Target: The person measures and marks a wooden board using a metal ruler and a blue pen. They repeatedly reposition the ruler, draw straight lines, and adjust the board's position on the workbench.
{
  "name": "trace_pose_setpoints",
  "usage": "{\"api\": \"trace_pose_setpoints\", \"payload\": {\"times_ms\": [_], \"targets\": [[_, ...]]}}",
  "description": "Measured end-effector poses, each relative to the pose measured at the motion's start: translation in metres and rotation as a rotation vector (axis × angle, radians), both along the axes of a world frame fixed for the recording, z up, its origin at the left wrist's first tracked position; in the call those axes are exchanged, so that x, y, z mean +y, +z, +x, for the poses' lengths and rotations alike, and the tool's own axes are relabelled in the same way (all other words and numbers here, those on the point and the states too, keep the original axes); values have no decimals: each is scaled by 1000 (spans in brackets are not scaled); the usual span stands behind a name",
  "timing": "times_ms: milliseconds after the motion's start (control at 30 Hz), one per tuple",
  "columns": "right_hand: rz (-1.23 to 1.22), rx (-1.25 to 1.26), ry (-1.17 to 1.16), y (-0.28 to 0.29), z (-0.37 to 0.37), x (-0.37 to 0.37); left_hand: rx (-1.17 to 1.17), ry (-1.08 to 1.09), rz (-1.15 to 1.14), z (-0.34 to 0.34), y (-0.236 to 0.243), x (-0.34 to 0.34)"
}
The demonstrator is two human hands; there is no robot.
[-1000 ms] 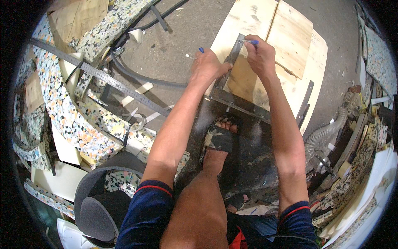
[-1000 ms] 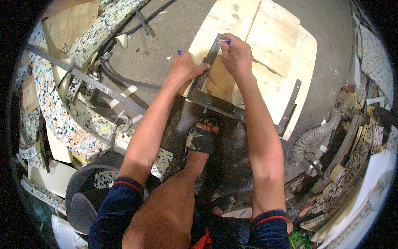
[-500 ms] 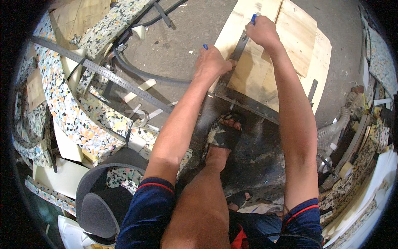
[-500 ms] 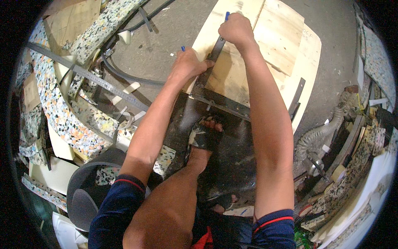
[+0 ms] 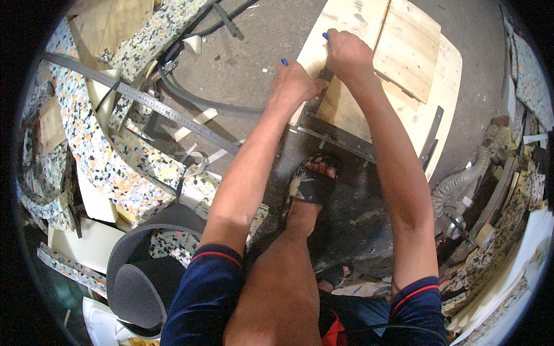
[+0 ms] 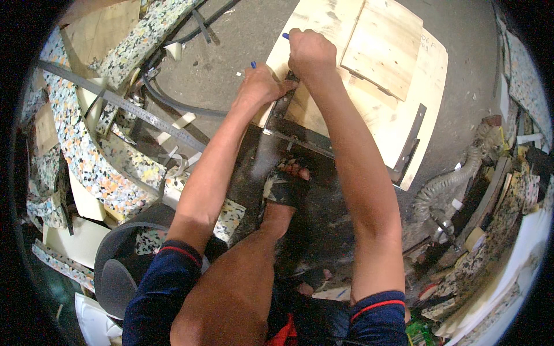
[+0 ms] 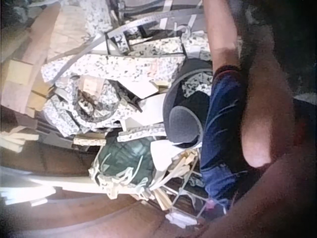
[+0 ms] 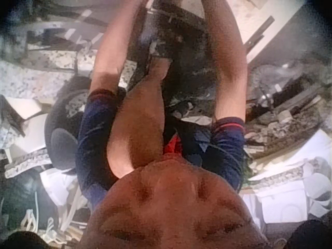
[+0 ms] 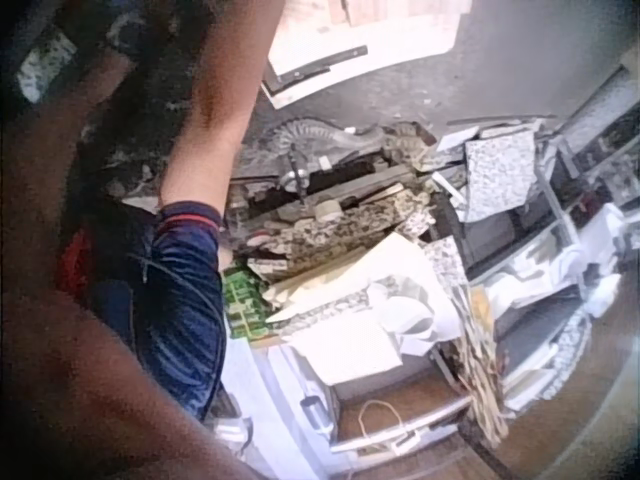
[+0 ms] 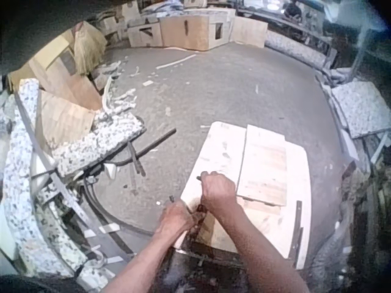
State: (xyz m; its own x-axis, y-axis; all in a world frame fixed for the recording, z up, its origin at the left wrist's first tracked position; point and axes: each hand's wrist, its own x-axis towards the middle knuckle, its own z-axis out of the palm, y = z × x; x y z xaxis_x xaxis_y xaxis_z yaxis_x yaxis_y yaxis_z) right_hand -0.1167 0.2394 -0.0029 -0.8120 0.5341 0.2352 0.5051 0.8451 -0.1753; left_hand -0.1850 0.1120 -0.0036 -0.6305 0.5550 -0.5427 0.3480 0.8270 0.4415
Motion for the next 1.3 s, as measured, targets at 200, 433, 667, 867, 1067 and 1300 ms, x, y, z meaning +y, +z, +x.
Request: {"api": "trace_pose_setpoints", "payload": {"times_ms": [200, 433, 667, 867, 1067, 1300], "targets": [[-350, 50, -320, 19, 0, 28, 93, -58, 26, -3, -22, 6], [-959, 457, -189, 29, 113, -27, -15, -75, -10, -7, -18, 5], [-991, 425, -207, 13, 117, -86, -14, -58, -39, -7, -22, 7], [-861, 412, -188, 2, 111, -93, -62, -38, -44, -10, -20, 5], [-846, 431, -136, -2, 111, -95, -70, -40, -25, -8, -15, 5], [-558, 193, 36, 16, 102, -101, -53, -35, -41, -10, -20, 3]]}}
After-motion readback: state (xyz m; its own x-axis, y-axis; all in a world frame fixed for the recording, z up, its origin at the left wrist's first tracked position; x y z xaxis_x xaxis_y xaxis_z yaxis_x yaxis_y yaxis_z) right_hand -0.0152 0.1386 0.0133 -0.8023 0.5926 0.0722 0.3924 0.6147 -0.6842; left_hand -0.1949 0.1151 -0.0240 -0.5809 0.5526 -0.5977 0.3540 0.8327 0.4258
